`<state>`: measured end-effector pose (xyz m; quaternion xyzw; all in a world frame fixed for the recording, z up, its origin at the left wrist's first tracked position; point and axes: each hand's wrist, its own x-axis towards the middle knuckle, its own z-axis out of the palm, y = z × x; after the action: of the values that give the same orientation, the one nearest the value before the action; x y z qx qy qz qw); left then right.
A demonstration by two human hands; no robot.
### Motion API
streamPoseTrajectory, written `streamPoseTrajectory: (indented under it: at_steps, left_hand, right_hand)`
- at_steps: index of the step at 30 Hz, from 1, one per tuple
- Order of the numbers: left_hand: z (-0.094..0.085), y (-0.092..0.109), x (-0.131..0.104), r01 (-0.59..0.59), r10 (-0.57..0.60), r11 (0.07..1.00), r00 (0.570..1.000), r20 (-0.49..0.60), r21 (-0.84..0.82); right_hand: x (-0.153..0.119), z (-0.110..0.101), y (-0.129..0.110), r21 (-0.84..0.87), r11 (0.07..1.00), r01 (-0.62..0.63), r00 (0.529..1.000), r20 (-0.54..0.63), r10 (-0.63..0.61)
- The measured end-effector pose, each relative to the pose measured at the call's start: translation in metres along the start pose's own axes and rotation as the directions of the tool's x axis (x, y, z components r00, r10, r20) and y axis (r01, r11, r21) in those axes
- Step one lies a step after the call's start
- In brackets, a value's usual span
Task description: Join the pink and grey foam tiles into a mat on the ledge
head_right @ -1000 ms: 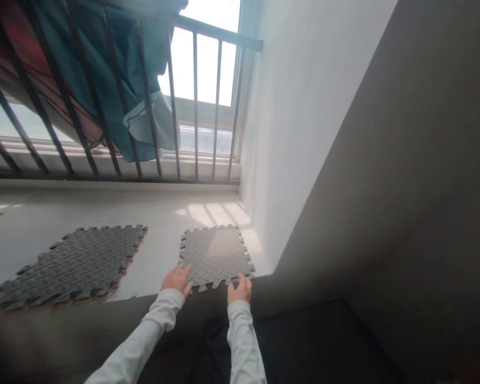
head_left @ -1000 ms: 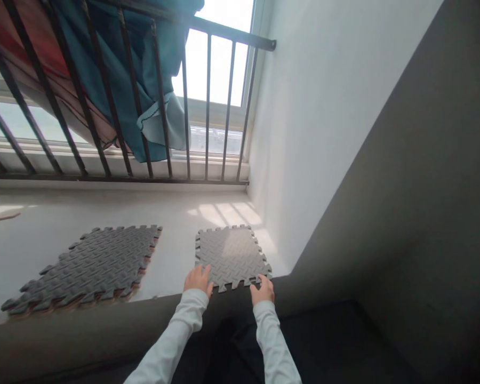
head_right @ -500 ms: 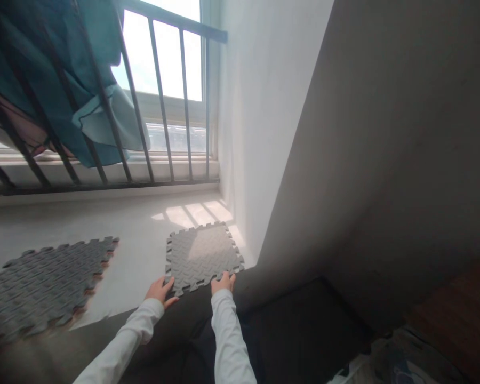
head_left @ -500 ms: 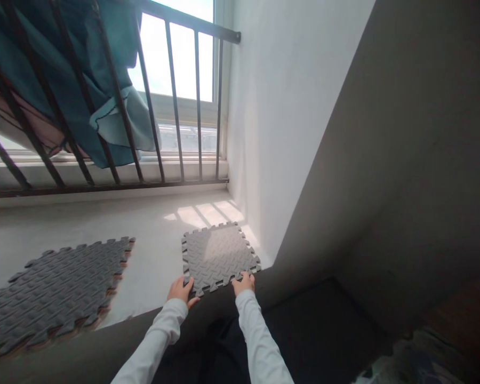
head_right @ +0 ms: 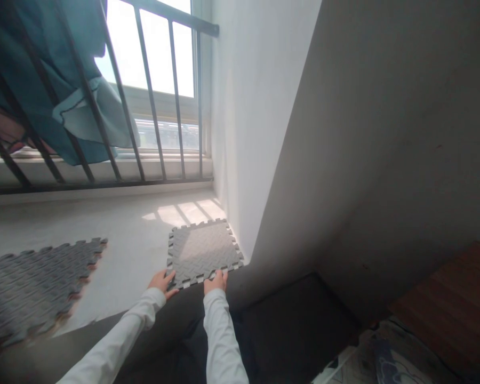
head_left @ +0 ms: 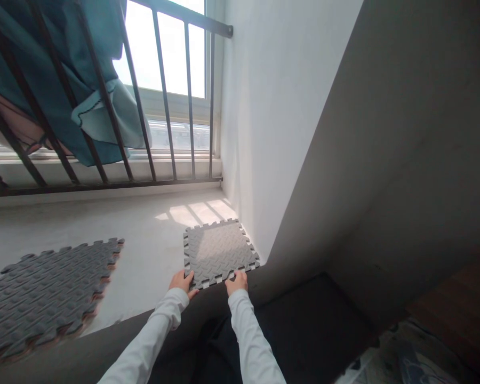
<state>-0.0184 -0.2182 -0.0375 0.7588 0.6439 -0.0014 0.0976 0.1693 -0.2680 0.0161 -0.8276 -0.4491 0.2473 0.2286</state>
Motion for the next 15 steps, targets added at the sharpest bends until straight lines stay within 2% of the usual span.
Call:
streamPoseTrajectory:
  at_steps: [6, 9, 12, 15]
  left_hand:
    - [0.000, 0.008, 0.001, 0.001, -0.002, 1.000, 1.000, 0.015, 0.023]
    - [-0.004, 0.011, -0.001, 0.001, -0.001, 1.000, 1.000, 0.028, 0.005]
    - [-0.011, 0.015, -0.004, -0.001, 0.002, 1.000, 0.999, 0.047, -0.025]
    - [-0.020, 0.017, -0.007, -0.010, 0.013, 0.999, 0.996, 0.090, -0.039]
  right_hand:
    - [-0.010, -0.001, -0.009, -0.077, 0.997, -0.007, 1.000, 0.016, 0.008]
    - [-0.018, -0.001, -0.017, -0.178, 0.984, 0.025, 0.998, 0.055, -0.016]
    - [-0.027, 0.004, -0.024, -0.304, 0.944, 0.130, 0.989, 0.107, -0.102]
    - [-0.035, 0.010, -0.026, -0.351, 0.897, 0.270, 0.961, 0.148, -0.232]
